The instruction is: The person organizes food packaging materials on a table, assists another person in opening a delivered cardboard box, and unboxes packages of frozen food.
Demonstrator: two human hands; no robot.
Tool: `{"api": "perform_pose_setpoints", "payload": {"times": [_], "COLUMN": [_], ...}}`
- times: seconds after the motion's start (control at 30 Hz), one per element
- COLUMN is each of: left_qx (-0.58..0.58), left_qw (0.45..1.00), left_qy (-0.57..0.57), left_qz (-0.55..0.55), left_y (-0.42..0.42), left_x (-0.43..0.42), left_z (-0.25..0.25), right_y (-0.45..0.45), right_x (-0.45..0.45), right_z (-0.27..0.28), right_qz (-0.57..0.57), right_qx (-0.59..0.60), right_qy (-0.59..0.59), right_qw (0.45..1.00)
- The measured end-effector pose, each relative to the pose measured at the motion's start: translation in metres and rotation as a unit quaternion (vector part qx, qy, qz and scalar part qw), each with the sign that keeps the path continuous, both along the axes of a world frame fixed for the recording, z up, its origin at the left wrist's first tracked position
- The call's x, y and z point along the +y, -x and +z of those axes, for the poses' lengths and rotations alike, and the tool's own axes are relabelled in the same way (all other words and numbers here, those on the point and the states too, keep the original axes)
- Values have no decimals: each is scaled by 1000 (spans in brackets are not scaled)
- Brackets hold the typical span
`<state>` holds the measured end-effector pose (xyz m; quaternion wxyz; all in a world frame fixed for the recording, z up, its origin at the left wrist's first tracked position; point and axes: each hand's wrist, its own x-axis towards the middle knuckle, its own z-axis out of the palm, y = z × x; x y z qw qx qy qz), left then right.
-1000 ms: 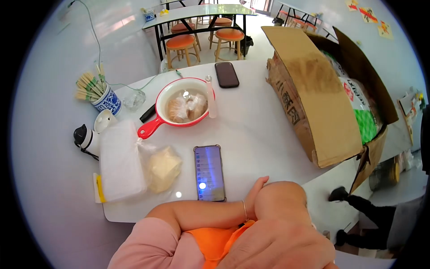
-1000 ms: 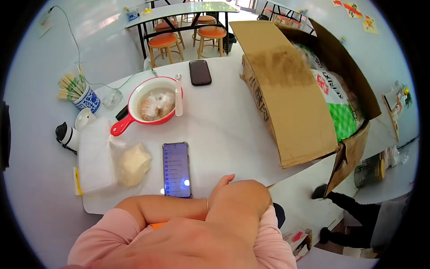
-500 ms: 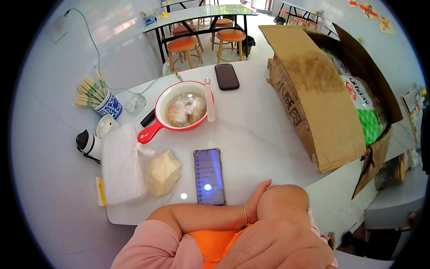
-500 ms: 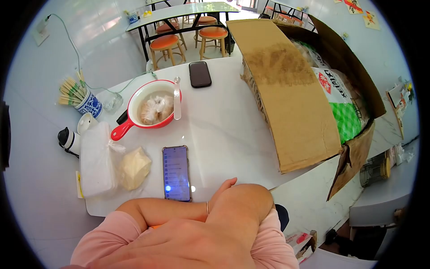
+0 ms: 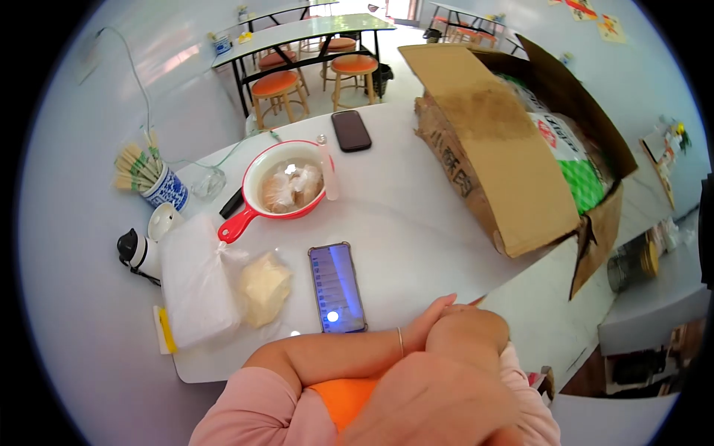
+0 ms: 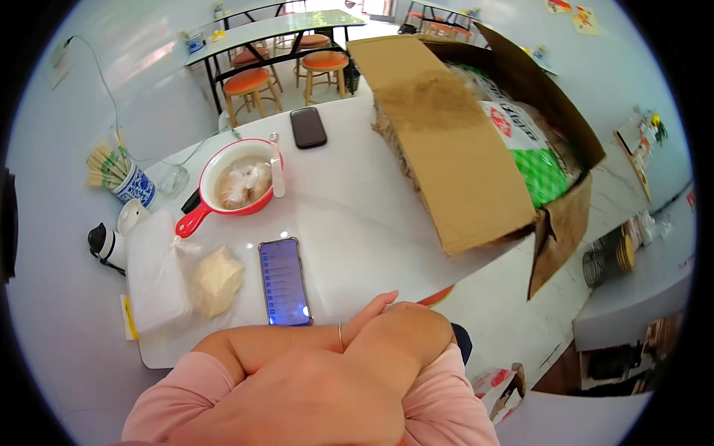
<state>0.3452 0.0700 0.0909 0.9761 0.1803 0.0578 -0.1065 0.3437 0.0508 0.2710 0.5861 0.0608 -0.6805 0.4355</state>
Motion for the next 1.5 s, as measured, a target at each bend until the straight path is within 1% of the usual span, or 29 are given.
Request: {"api": "perform_pose_setpoints", "payload": {"times": [0.07,0.13,0.2,0.23,0.27,0.33,0.4,0.47,0.5,0.53,0.6,0.63,0.7,0.77,0.8,0.83,0.87,0.9,0.97,1.03,1.07,1.13,1.17,1.2,1.23,1.3,1.37,1.4,1.5], "left_qx": [-26,-56,-82,18,-135,-60,-69,-76,-82,-90,-93,-105,-139,-139,-213,-223,-343,-452,-476,-432,-374,-313,-310,-303,-295,-278,-255,-215,-124], "left_qw": [998,993,975,961,966,969,964,957,948,937,933,919,898,844,767,736,660,571,539,493,434,320,320,259,195,204,221,227,241], "left_qy": [-44,-84,-208,-259,-181,-230,-242,-259,-288,-318,-324,-352,-391,-505,-601,-635,-667,-685,-695,-753,-816,-887,-889,-912,-931,-935,-939,-948,-962], "left_qz": [-24,-59,-3,-93,-123,-70,-91,-107,-111,-113,-127,-141,-144,-117,-81,-67,-27,12,11,53,78,108,105,99,93,84,74,61,40], "left_y": [-7,-14,-13,-6,-9,-1,1,4,7,8,10,11,13,20,24,33,29,24,9,-20,-32,-72,-89,-109,-130,-165,-192,-204,-228], "left_x": [-9,-19,-19,-10,-4,-13,-16,-20,-23,-25,-26,-25,-27,-50,-56,-63,-57,-47,-22,2,12,15,12,8,3,-12,-29,-38,-55], "left_z": [-13,-36,-55,-9,-20,-11,-13,-14,-14,-15,-21,-22,-19,33,56,105,135,159,209,240,245,261,267,272,278,283,286,286,277], "right_y": [-8,-41,-50,-60,-68,-70,-81,-88,-87,-87,-91,-96,-110,-120,-128,-143,-160,-177,-212,-247,-263,-291,-300,-314,-325,-342,-352,-357,-372], "right_x": [-7,-38,-92,-119,-147,-205,-253,-291,-303,-314,-327,-327,-315,-294,-283,-274,-270,-267,-262,-260,-257,-253,-244,-241,-240,-248,-264,-274,-315], "right_z": [-14,-35,-81,-93,-103,-123,-152,-180,-184,-199,-226,-232,-232,-222,-214,-201,-184,-163,-132,-93,-79,-53,-36,-26,-17,-5,8,14,21], "right_qz": [-37,-136,-246,-340,-429,-577,-679,-782,-771,-772,-840,-828,-837,-837,-827,-813,-813,-828,-842,-835,-831,-807,-793,-785,-774,-759,-741,-735,-689], "right_qx": [-8,-223,-112,-113,-113,-23,-13,-192,-237,-231,-345,-303,-256,-226,-182,-140,-141,-143,-108,-34,-34,-166,-184,-229,-224,-217,-201,-201,-132], "right_qy": [-52,96,291,312,332,443,481,472,519,522,340,379,358,351,340,324,315,244,149,116,118,68,49,17,37,62,166,170,369], "right_qw": [998,961,918,880,833,686,554,360,283,279,244,282,325,352,408,462,468,484,507,536,543,563,578,575,591,611,619,625,610]}}
